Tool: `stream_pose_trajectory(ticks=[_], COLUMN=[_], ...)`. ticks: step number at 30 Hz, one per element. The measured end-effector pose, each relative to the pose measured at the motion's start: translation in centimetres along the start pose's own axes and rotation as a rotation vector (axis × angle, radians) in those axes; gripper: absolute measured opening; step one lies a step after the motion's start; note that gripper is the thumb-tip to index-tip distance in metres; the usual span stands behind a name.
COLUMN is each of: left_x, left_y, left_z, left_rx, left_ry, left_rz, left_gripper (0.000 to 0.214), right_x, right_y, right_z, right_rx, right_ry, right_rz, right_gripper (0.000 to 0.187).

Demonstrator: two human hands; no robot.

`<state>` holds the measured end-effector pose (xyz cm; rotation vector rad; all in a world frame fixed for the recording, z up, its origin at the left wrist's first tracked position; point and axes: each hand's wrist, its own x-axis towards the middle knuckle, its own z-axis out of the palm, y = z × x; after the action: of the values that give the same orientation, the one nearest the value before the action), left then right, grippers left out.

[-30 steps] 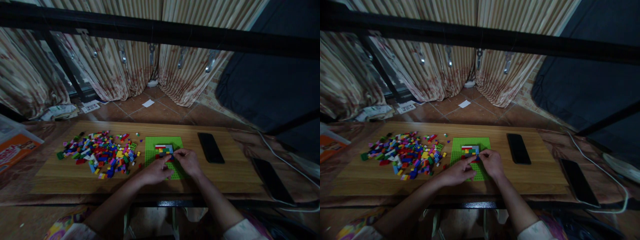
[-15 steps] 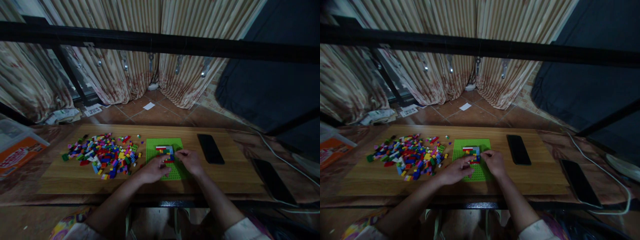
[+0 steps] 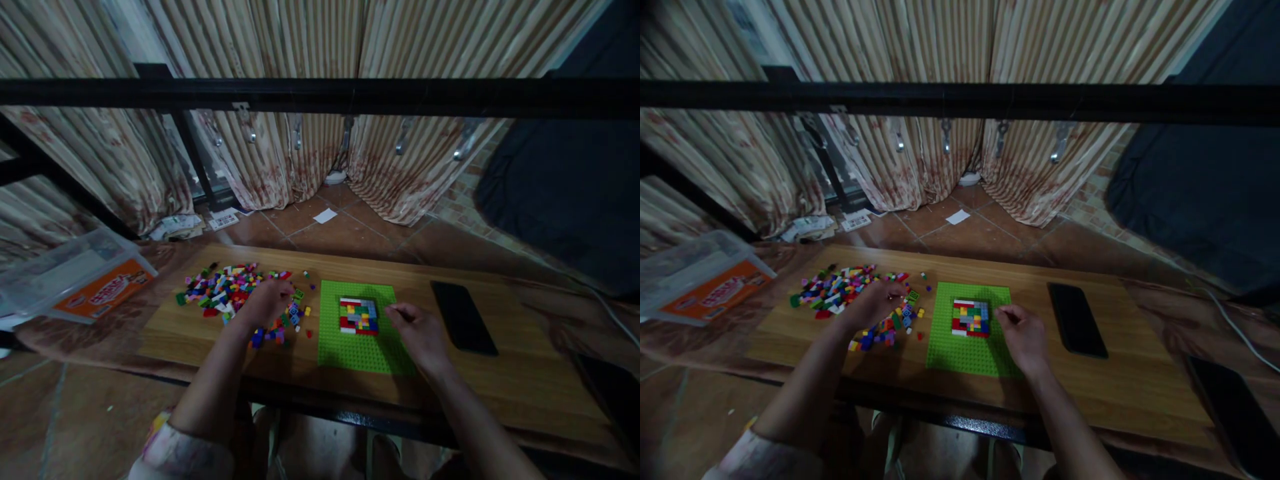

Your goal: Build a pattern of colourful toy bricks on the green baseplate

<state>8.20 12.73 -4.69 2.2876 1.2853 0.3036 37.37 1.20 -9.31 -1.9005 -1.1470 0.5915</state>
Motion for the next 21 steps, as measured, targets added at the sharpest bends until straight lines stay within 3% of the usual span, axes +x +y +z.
stream_pose_trajectory(ticks=[11,21], left_x=[-0.7,-0.6], left_y=[0.2,0.4], left_z=[1.2,2.2], left_rx=[0.106,0.176], left_ry=[-0.163,-0.162], left_rz=[0.031,-0.005], left_gripper=[0.029,0.024], right_x=[-0.5,-0.7], right_y=[-0.6,-1.0], right_z=[0.4,0.5], right_rx=[-0.069,-0.063], right_ry=[-0.041,-0.046], right_rz=[-0.047,-0.078], right_gripper=[0.03,0.03])
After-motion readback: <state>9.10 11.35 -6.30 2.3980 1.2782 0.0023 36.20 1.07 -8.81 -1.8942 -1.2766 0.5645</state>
